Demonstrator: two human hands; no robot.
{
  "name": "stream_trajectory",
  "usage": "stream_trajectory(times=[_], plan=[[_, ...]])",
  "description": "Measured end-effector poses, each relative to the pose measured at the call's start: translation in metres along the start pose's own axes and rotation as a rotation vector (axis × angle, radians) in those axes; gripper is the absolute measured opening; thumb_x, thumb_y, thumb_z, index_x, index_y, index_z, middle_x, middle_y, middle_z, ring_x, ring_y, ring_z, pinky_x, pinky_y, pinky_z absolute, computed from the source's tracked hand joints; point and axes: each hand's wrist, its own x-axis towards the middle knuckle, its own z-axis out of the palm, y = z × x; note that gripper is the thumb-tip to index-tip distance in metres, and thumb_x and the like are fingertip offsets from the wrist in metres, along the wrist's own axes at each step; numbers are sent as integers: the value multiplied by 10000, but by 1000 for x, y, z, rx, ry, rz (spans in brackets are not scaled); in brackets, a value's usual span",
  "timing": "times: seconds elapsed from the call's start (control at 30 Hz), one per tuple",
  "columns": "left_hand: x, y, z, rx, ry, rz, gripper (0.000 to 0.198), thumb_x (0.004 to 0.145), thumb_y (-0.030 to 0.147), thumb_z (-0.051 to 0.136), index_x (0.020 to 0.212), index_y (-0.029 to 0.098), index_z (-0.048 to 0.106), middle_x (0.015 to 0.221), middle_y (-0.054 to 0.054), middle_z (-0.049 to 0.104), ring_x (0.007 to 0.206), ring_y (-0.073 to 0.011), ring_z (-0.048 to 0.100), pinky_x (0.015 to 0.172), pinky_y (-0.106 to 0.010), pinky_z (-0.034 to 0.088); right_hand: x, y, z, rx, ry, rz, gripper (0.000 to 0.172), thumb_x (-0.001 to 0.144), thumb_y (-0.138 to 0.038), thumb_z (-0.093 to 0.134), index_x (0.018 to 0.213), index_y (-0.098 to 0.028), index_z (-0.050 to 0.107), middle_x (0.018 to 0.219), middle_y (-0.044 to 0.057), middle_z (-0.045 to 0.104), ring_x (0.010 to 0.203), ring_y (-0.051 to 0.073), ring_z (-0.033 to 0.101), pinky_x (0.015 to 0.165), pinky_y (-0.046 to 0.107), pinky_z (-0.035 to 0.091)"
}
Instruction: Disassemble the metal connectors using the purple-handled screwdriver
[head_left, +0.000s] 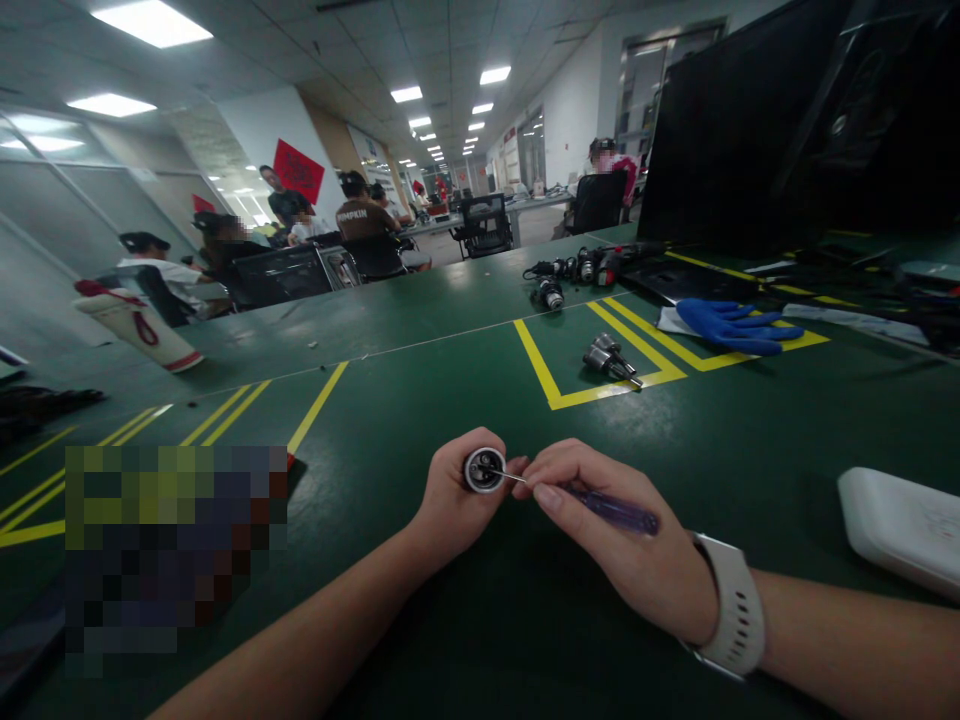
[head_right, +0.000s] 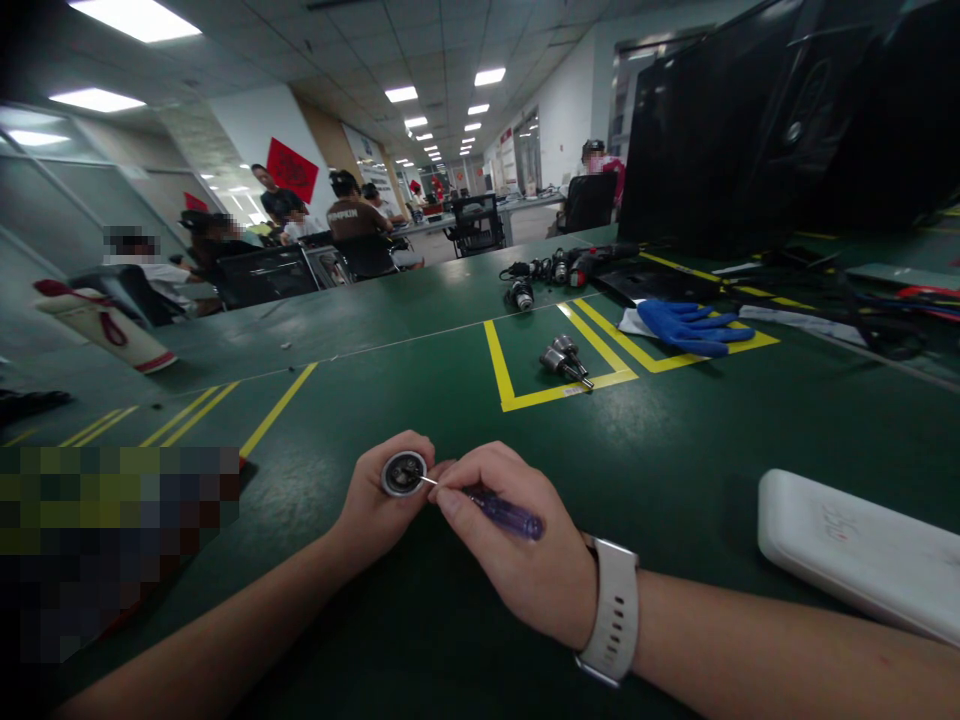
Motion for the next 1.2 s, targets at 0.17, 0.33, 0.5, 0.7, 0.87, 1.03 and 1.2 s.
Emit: stream_trajectory(times=[0.17,0.33,0.5,0.7,0.87,1.03,1.2], plan=[[-1,-1,1,61,-7,8,158,681,191,583,584,170,460,542,45,441,492,-83,396,453,-193,328,1,1,0,-10,0,20,124,842,-210,519,855,-190,641,850,52,615,820,185,583,768,370,479],[-1,-1,-1,56,-25,42,144,672,178,581,594,168,461,544,48,436,490,-79,387,449,-188,319,2,2,-1,17,-11,21,123,843,-200,525,862,-195,646,828,37,603,797,169,578,772,359,481],[-1,-1,-2,25,-28,27,143,686,181,584,606,171,465,558,44,450,500,-81,398,453,-188,332,3,2,-2,43,-15,32,121,849,-206,527,870,-204,646,837,33,616,806,170,586,773,359,484],[-1,-2,0,21,11,-3,163,695,189,604,604,170,469,559,46,454,501,-82,409,461,-192,344,2,3,-1,25,1,62,121,850,-228,526,857,-195,643,872,45,632,833,182,599,779,366,480],[0,-2,1,43,19,-21,172,703,193,598,594,169,468,548,48,452,493,-82,407,455,-193,341,4,4,-1,53,-16,111,119,846,-241,541,877,-200,649,888,38,651,850,179,607,798,363,476],[0,-2,-2,40,-6,29,149,695,185,598,613,168,476,566,45,456,506,-82,406,459,-192,330,8,5,-5,134,-53,184,135,848,-257,549,914,-212,659,882,26,666,847,164,609,765,337,484],[-1,-3,-1,41,-24,16,166,704,205,594,609,170,462,558,47,437,500,-77,381,453,-191,310,7,11,-6,149,-31,210,159,844,-313,557,904,-208,660,805,16,650,793,162,596,717,328,482]])
